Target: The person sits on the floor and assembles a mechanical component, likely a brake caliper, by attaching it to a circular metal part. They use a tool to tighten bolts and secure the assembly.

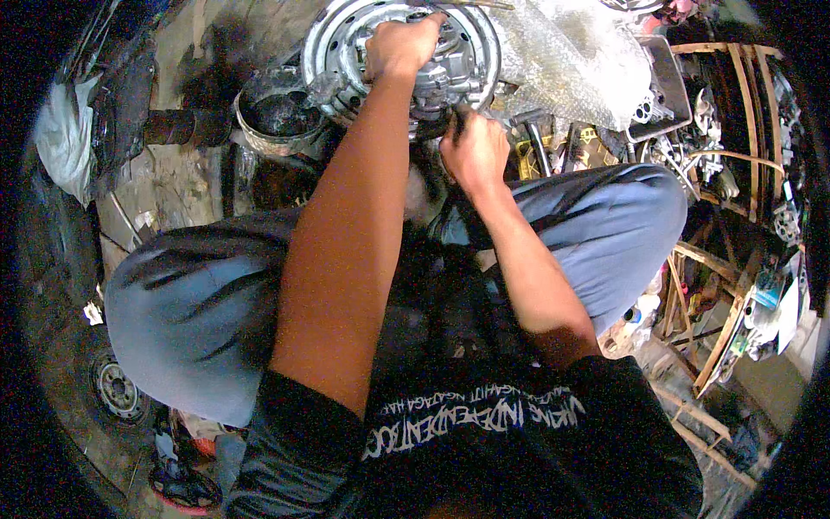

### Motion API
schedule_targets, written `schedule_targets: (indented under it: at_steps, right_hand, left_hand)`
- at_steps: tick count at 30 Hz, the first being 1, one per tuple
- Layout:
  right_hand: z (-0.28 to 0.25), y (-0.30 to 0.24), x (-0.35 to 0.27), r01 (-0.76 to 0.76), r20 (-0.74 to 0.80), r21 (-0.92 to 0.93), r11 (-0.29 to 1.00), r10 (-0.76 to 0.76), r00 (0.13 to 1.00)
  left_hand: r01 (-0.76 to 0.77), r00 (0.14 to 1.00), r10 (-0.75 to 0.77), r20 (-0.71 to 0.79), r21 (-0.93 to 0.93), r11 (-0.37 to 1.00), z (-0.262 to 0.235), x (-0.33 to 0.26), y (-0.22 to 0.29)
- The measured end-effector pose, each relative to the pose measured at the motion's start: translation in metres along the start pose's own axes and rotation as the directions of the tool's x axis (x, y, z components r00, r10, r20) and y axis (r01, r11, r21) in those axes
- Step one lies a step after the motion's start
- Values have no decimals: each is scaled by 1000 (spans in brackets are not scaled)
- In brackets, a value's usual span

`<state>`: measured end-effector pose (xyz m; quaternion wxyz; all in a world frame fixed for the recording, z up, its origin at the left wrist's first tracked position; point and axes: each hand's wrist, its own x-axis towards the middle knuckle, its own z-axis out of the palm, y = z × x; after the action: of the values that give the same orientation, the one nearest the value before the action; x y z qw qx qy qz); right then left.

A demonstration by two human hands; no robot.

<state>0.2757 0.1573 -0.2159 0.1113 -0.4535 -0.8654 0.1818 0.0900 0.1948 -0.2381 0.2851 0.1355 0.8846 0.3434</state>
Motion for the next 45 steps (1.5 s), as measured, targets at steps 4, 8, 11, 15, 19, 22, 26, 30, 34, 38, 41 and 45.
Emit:
schedule_targets:
  at_steps: [4,8,11,15,19,22,26,30,34,38,41,45]
  right_hand:
    - [-10,-10,23,-2,-155,67,998,12,988]
    - [-6,-5,16,-21,-48,26,999,23,999]
    - [-10,-10,18,-52,-76,35,998,54,996]
    - [-1,2,12,-91,29,-50,995,92,995]
    - [-13,-7,18,-70,-43,7,998,70,997]
    - [-5,-2,14,-45,-11,-18,999,45,999]
    - [-7,-3,9,-52,22,-20,998,52,998]
    - [0,-1,17,-38,-124,2,999,38,992]
    - [3,2,5,-54,-41,-30,998,53,998]
    - [-9,-4,19,-89,-87,-68,994,83,993]
    - [-1,-1,5,-122,15,-72,990,124,992]
    - [-14,-9,16,-141,-86,-11,990,139,986]
  left_hand:
    - [-85,996,84,29,65,994,-1,-7,1]
    - [-18,1000,18,-17,3,1000,-6,-19,6]
    - [-8,1000,8,-15,-23,1000,-10,-24,9]
    - [13,1000,-13,14,1,1000,-8,-20,10]
    - [-2,1000,2,12,-31,1000,-9,-18,9]
    - [11,1000,-11,-25,-26,1000,-6,-22,10]
    - [9,1000,-10,-10,-49,999,-8,-19,7]
    - [-7,999,6,-46,-37,999,-7,-19,13]
    - [-5,1000,6,7,-58,998,-5,-13,5]
    - [-14,998,12,-53,-27,1000,-9,-22,14]
    - [1,1000,0,6,-53,999,-6,-11,6]
    - [-6,999,6,-32,-26,1000,-3,-17,7]
